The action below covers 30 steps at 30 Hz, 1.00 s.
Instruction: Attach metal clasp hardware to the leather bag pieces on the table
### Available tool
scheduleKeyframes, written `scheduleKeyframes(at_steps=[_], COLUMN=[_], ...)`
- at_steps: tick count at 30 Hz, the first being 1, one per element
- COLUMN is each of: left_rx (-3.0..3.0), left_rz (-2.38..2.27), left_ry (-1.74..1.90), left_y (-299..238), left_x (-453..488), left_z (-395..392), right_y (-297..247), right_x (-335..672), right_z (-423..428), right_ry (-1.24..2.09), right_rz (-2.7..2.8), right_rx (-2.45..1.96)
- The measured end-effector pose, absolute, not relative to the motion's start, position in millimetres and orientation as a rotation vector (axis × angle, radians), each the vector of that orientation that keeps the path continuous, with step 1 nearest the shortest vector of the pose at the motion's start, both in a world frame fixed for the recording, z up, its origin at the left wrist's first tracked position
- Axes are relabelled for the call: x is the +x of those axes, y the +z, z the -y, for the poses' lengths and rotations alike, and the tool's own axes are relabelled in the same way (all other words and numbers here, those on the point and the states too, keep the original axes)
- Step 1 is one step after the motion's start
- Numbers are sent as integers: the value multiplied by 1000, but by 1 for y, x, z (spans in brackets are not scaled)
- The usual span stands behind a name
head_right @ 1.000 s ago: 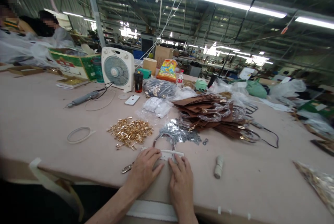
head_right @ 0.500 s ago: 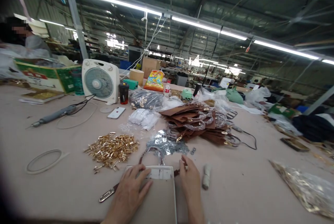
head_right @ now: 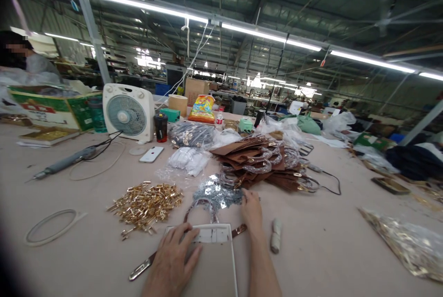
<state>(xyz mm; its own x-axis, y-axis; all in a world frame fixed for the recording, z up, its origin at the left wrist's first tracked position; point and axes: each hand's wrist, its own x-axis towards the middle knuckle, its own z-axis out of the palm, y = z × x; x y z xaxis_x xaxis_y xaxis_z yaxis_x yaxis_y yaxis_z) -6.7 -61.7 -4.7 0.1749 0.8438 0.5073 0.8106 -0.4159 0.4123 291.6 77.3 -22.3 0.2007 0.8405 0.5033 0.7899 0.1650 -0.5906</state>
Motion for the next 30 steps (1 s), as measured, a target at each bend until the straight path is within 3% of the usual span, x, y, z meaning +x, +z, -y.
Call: scheduleKeyframes(at_steps=[10,30], left_rx=[2354,2317], left_rz=[-1663,-1638], left_ry=[1076,997], left_y=[-1,4], left_x=[-6,-6], left_z=[62,66], right_y=[-23,-31], right_x=[289,297], right_z=[-75,-55], right_ry=[79,239], right_rz=[1742,1384], right_rx=[-1605,-1634])
